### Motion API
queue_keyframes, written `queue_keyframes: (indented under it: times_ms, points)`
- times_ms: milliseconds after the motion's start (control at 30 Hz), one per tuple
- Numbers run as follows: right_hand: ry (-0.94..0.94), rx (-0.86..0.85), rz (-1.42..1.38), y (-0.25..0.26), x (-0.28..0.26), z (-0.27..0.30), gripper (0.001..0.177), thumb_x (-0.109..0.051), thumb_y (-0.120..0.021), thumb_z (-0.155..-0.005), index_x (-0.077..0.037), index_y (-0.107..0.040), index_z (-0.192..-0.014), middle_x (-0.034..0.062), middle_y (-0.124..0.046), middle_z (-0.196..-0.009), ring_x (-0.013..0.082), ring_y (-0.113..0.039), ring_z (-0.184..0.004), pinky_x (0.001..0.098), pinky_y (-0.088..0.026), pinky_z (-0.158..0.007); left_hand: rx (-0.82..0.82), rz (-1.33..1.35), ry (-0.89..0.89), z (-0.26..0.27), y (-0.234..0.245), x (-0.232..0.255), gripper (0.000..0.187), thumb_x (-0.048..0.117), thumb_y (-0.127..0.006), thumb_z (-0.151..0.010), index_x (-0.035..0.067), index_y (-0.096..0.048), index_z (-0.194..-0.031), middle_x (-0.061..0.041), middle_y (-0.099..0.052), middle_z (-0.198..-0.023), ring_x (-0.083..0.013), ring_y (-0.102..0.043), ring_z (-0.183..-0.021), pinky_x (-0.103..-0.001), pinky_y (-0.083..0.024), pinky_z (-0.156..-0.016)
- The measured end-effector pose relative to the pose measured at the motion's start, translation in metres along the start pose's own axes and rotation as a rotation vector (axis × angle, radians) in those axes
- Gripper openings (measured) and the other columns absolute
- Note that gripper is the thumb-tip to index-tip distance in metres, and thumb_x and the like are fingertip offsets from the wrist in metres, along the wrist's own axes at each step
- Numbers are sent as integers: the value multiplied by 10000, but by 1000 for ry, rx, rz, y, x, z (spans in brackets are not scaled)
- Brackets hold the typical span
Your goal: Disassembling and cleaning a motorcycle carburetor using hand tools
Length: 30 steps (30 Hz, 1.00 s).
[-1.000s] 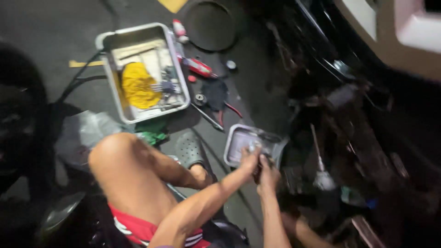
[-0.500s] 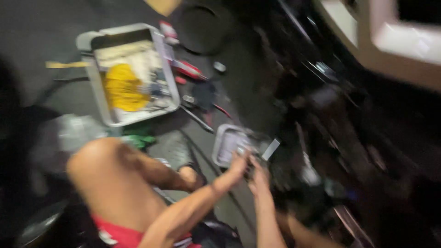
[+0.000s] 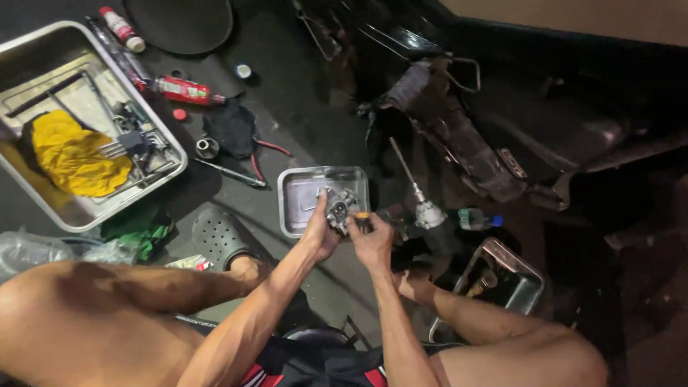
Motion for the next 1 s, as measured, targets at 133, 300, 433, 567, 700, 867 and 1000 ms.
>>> queue_keyframes:
  times_ms: [133,300,433,567,700,867,1000]
  points:
    - [390,36,16,6,-49,15,98,-200,-935,-814,-205,-895,-904,26,-808,-819,208,-790,-749,289,-608,-694,79,-99,-12,9,-2,10,771,793,-655,-964,85,-667,-1269,-85,-699,-1034,-239,-685,-862,-366,-617,-762]
    - [285,-75,66,0,-55,11,130,-252,-906,-783,-146,-847,-831,70,-748,-709,229,-715,-655,351,-548,-606,145,-255,-105,-7,16,10,832,734,-684,-982,103,-478,-1484,-182,-632,-1296,-324,-709,-1073,-533,-640,-870]
    - [218,-163,94,-17,-17,-3,135,-234,-906,-770,-139,-812,-754,44,-666,-583,109,-598,-595,307,-466,-545,199,-399,-135,13,10,16,951,772,-687,-952,42,-417,-1499,-222,-490,-1374,-338,-602,-1151,-542,-581,-921]
    - [234,-154,160,-14,-31,5,121,-242,-902,-752,-146,-834,-778,78,-700,-593,191,-676,-570,326,-487,-532,233,-390,-141,-5,35,7,896,681,-715,-990,67,-379,-1548,-265,-491,-1431,-376,-647,-1181,-583,-601,-955]
    - [332,-80,96,-14,-37,14,144,-183,-885,-721,-138,-808,-833,100,-754,-703,262,-741,-676,347,-577,-618,244,-346,-106,41,-3,24,1087,674,-736,-929,57,-252,-1682,-335,-345,-1636,-481,-583,-1402,-639,-543,-1103]
    - [210,-104,-21,53,-88,68,636,-204,-864,-881,-42,-638,-1454,305,-745,-1281,482,-701,-1252,581,-576,-1049,95,287,-86,-3,6,9,776,519,-733,-993,19,-556,-1560,-257,-607,-1477,-449,-686,-1228,-619,-577,-1024]
    - [14,-356,-112,83,-104,125,519,-315,-615,-1024,-242,-621,-1538,-17,-705,-830,73,-542,-550,266,-489,-512,-241,455,-165,25,-59,56,372,463,-629,-1019,133,-780,-1104,-47,-811,-1024,-226,-709,-787,-375,-543,-621]
Point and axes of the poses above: each hand's wrist, its own z-axis away from the middle knuckle, its own y-axis out of the back of the hand, x = y × z, the point moved 10 cm from there along -z, towards the middle knuckle
